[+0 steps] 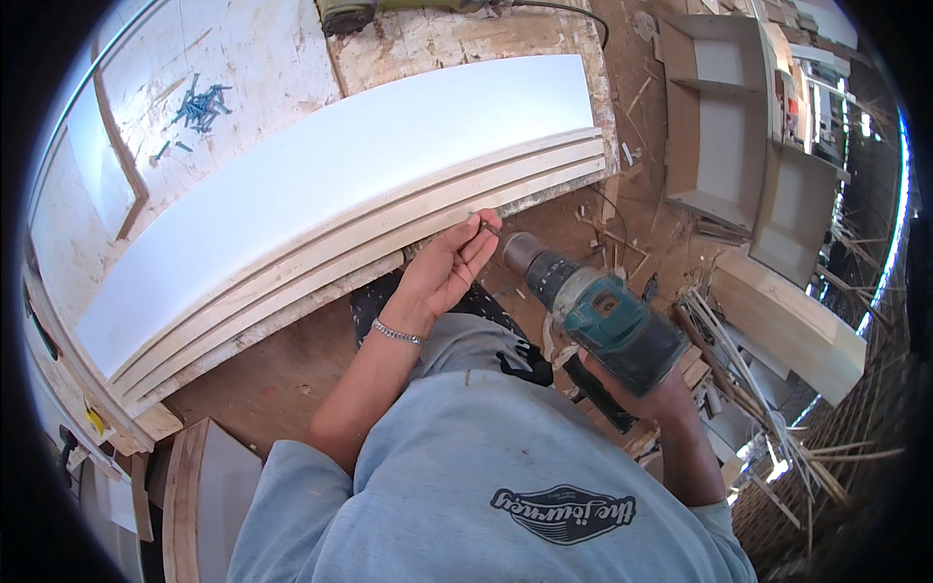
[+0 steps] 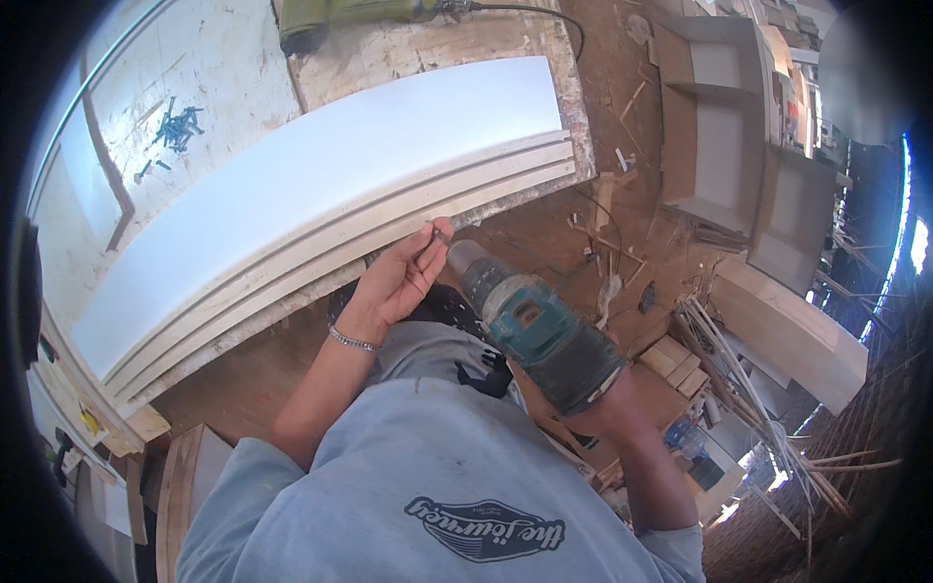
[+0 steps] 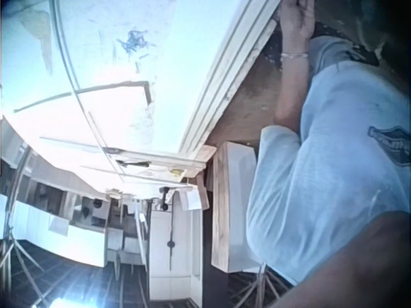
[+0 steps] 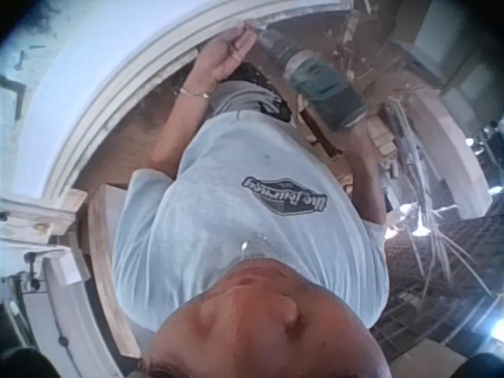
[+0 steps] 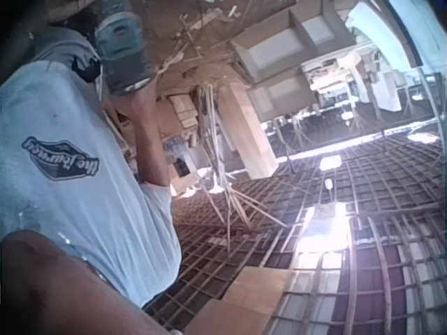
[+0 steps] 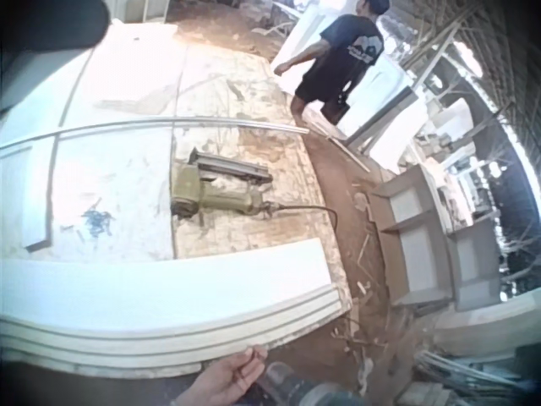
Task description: The person uses a nail gun and a power drill to assemble wooden components, picking up screws and positioning boards on a workbench.
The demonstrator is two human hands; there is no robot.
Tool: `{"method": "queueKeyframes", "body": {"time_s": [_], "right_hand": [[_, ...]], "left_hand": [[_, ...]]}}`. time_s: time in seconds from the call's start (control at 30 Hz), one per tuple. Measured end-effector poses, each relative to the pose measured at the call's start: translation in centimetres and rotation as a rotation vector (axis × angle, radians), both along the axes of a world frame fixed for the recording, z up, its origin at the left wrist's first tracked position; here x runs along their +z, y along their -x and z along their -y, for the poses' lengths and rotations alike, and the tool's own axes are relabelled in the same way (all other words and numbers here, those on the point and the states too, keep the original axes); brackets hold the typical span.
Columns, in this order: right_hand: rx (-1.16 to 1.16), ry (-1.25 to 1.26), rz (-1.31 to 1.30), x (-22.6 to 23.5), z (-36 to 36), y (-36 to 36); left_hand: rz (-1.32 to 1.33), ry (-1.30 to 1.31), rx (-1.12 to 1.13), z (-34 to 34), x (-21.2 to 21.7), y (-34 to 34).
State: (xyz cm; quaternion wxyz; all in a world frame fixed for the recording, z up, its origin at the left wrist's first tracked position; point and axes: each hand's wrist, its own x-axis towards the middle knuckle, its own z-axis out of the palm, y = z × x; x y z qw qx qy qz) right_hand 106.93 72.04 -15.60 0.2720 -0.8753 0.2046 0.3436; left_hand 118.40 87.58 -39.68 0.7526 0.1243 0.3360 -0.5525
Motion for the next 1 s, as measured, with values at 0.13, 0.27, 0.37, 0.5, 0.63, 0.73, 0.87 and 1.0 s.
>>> {"method": "queueKeyframes", "body": {"time_s": [0.13,0.27,0.37,0.5,0.63,0.73,0.87,1.0], "right_hand": [[0.065,0.031,0.085,0.9,-0.1,-3.0],[-0.035,-0.021,-0.087,2.0,0.1,-5.4],[-0.13,-0.057,-0.098,2.0,0.1,-6.1],[0.126,-0.014,0.04,1.5,0.8,-4.9],[0.202,0.009,0.058,1.7,0.6,-5.2],[0.111,-0.049,-0.025,1.4,0.8,-5.1],[0.147,-0.015,-0.055,1.0,0.8,-4.3],[0.115,-0.052,0.03,0.7,0.5,-4.2]], "left_hand": [[-0.085,0.027,0.043,0.1,0.0,0.0],[-0.149,0.094,0.088,0.4,-0.1,0.0],[-0.178,0.03,0.098,1.1,0.1,0.0],[-0.157,-0.013,0.123,1.4,0.1,0.2],[-0.153,-0.086,0.082,1.3,0.9,-0.5],[-0.162,-0.11,0.08,1.4,0.9,-0.5],[-0.213,-0.094,0.082,1.2,0.9,-0.9],[-0.211,-0.095,0.066,1.2,1.0,-1.1]]}}
